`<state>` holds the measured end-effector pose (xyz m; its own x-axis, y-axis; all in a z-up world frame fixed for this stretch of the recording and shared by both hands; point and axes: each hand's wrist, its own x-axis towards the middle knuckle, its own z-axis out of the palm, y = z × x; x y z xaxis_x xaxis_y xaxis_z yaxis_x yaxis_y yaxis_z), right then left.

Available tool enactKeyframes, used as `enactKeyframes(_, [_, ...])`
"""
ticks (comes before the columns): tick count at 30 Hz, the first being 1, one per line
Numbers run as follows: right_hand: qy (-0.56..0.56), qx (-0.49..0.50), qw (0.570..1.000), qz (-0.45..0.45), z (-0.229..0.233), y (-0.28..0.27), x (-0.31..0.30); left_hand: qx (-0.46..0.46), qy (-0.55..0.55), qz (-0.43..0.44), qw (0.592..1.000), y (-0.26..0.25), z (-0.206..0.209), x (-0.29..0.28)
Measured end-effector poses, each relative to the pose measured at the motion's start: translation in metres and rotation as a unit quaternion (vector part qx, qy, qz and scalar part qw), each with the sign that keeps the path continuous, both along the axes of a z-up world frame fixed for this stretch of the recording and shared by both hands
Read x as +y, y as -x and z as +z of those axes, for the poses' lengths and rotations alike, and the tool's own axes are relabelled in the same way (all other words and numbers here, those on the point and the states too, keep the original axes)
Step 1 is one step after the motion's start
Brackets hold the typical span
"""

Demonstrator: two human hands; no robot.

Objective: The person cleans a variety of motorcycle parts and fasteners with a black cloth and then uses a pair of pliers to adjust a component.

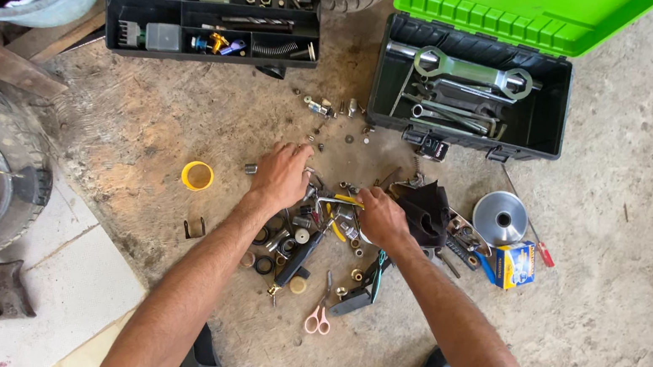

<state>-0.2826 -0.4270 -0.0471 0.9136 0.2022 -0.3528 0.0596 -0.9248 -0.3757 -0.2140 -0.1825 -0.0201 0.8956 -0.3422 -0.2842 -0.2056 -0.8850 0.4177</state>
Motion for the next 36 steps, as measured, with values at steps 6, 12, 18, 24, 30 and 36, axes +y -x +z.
enactKeyframes(6, [-0.004,0.028,1.000,-0.009,-0.027,0.009,-0.006,-0.023,0.060,-0.020,0.998,0.003,-0.003,-0.009])
enactKeyframes(12, [-0.087,-0.016,0.996,-0.008,-0.026,0.014,-0.012,-0.018,0.072,-0.049,0.996,0.014,0.007,-0.012])
enactKeyframes(18, [-0.150,-0.063,0.986,0.017,0.006,0.024,-0.023,0.009,0.082,-0.045,0.996,0.020,0.005,-0.001])
enactKeyframes(24, [-0.225,-0.190,0.956,0.016,0.027,0.026,-0.031,0.094,0.103,0.067,0.988,0.018,-0.003,-0.006])
enactKeyframes(30, [-0.280,-0.186,0.940,-0.051,0.039,0.014,-0.033,0.146,0.313,0.046,0.937,0.016,-0.011,-0.024])
enactKeyframes(36, [-0.363,-0.044,0.916,-0.167,0.060,0.002,-0.035,0.250,0.374,0.092,0.889,0.014,0.030,-0.051])
